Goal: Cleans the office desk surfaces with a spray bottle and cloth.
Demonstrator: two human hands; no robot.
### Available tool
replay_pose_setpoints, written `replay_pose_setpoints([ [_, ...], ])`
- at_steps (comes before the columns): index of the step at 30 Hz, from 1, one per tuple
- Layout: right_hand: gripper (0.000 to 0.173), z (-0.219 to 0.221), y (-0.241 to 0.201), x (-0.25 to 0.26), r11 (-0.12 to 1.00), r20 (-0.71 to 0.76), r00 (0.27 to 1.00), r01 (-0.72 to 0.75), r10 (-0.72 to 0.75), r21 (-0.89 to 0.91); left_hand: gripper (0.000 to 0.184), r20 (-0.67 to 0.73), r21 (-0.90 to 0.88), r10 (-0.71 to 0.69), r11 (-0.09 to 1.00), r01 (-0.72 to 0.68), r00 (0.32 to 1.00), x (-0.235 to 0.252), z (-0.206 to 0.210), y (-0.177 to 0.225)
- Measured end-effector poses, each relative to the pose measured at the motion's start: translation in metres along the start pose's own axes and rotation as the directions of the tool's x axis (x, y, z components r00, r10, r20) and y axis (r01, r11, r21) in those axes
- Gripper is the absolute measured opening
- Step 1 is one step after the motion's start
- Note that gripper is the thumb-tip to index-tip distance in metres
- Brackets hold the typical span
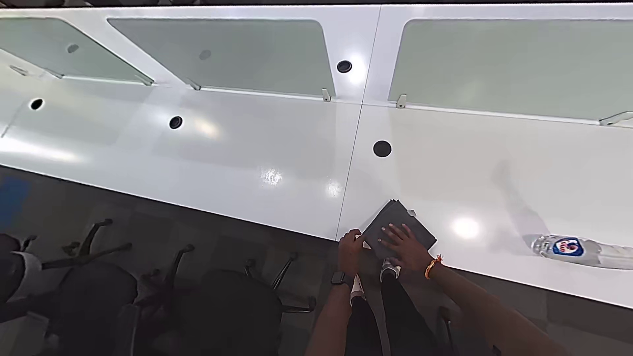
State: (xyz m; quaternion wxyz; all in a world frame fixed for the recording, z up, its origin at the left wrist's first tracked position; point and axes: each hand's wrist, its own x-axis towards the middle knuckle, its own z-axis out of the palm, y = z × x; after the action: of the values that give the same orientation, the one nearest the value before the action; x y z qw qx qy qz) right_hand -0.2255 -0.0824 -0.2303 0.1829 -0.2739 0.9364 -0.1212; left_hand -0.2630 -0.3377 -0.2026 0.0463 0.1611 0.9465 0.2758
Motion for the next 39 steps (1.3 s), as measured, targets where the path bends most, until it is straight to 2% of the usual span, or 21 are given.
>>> replay_pose_setpoints([
  [4, 0.044, 0.009, -0.005, 0.0, 0.999, -0.191, 0.981, -0.009, 0.019, 0.051, 0.023, -0.042, -0.083, -0.017, 0.996, 0.013, 0.999, -0.015, -0.008, -0.023],
  [6, 0.032, 0.008, -0.015, 0.01, 0.979, -0.315, 0.933, -0.127, 0.172, 0.159, 0.022, -0.098, -0.092, -0.054, 0.995, 0.045, 0.994, -0.025, -0.009, -0.036],
  [8, 0.036, 0.007, -0.036, 0.033, 0.929, -0.343, 0.866, -0.309, 0.363, 0.204, 0.021, -0.137, -0.091, -0.095, 0.992, 0.083, 0.986, -0.039, -0.011, -0.049],
  [10, 0.038, 0.005, -0.056, 0.061, 0.895, -0.345, 0.829, -0.378, 0.441, 0.236, 0.021, -0.135, -0.087, -0.145, 0.987, 0.134, 0.98, -0.047, -0.014, -0.059],
  [11, 0.036, 0.003, -0.065, 0.072, 0.905, -0.33, 0.847, -0.352, 0.416, 0.237, 0.021, -0.131, -0.083, -0.168, 0.984, 0.158, 0.977, -0.05, -0.015, -0.063],
  [13, 0.031, -0.002, -0.073, 0.091, 0.956, -0.258, 0.933, -0.199, 0.252, 0.213, 0.021, -0.122, -0.084, -0.198, 0.978, 0.189, 0.972, -0.054, -0.015, -0.067],
  [15, 0.032, -0.014, -0.059, 0.114, 0.986, -0.169, 0.985, -0.002, 0.031, 0.166, 0.022, -0.119, -0.06, -0.194, 0.98, 0.188, 0.974, -0.054, -0.014, -0.071],
  [16, 0.032, -0.027, -0.046, 0.126, 0.983, -0.114, 0.993, 0.05, -0.03, 0.175, 0.022, -0.112, -0.057, -0.189, 0.981, 0.184, 0.975, -0.053, -0.014, -0.072],
  [17, 0.032, -0.037, -0.033, 0.138, 0.983, -0.104, 0.994, 0.042, -0.024, 0.179, 0.023, -0.096, -0.055, -0.188, 0.982, 0.183, 0.977, -0.055, -0.016, -0.072],
  [19, 0.031, -0.053, -0.01, 0.168, 0.97, -0.198, 0.963, -0.145, 0.183, 0.195, 0.022, -0.082, -0.056, -0.191, 0.981, 0.187, 0.978, -0.055, -0.023, -0.074],
  [21, 0.029, -0.06, -0.006, 0.199, 0.883, -0.33, 0.823, -0.396, 0.463, 0.251, 0.021, -0.081, -0.042, -0.203, 0.979, 0.2, 0.976, -0.054, -0.032, -0.078],
  [23, 0.03, -0.058, -0.034, 0.212, 0.772, -0.33, 0.7, -0.546, 0.634, 0.326, 0.022, -0.122, -0.026, -0.219, 0.976, 0.217, 0.968, -0.057, -0.037, -0.082],
  [24, 0.031, -0.054, -0.057, 0.211, 0.763, -0.3, 0.705, -0.556, 0.643, 0.329, 0.022, -0.15, -0.034, -0.237, 0.971, 0.235, 0.96, -0.056, -0.039, -0.083],
  [25, 0.032, -0.044, -0.081, 0.204, 0.805, -0.296, 0.753, -0.509, 0.588, 0.305, 0.022, -0.178, -0.045, -0.259, 0.966, 0.255, 0.949, -0.052, -0.04, -0.083],
  [27, 0.03, -0.021, -0.12, 0.181, 0.916, -0.26, 0.889, -0.315, 0.377, 0.251, 0.022, -0.207, -0.056, -0.291, 0.957, 0.286, 0.934, -0.039, -0.039, -0.077],
  [29, 0.025, -0.008, -0.127, 0.162, 0.976, -0.245, 0.957, -0.112, 0.157, 0.185, 0.023, -0.218, -0.08, -0.295, 0.956, 0.284, 0.93, -0.02, -0.038, -0.065],
  [31, 0.024, -0.014, -0.103, 0.148, 0.983, -0.21, 0.976, -0.014, 0.053, 0.184, 0.024, -0.24, -0.095, -0.244, 0.969, 0.228, 0.94, -0.001, -0.033, -0.053],
  [32, 0.023, -0.019, -0.083, 0.14, 0.979, -0.212, 0.974, -0.036, 0.08, 0.201, 0.024, -0.244, -0.094, -0.211, 0.977, 0.193, 0.947, 0.008, -0.03, -0.048],
  [34, 0.025, -0.03, -0.034, 0.122, 0.954, -0.248, 0.93, -0.223, 0.27, 0.202, 0.024, -0.222, -0.09, -0.148, 0.987, 0.131, 0.964, 0.021, -0.025, -0.04],
  [36, 0.032, -0.051, 0.019, 0.098, 0.86, -0.226, 0.833, -0.466, 0.506, 0.209, 0.025, -0.166, -0.083, -0.071, 0.995, 0.057, 0.984, 0.03, -0.02, -0.036],
  [39, 0.038, -0.07, 0.08, 0.057, 0.687, -0.252, 0.64, -0.688, 0.726, 0.234, 0.026, -0.017, -0.032, 0.065, 0.997, -0.066, 0.998, 0.042, -0.021, -0.033],
])
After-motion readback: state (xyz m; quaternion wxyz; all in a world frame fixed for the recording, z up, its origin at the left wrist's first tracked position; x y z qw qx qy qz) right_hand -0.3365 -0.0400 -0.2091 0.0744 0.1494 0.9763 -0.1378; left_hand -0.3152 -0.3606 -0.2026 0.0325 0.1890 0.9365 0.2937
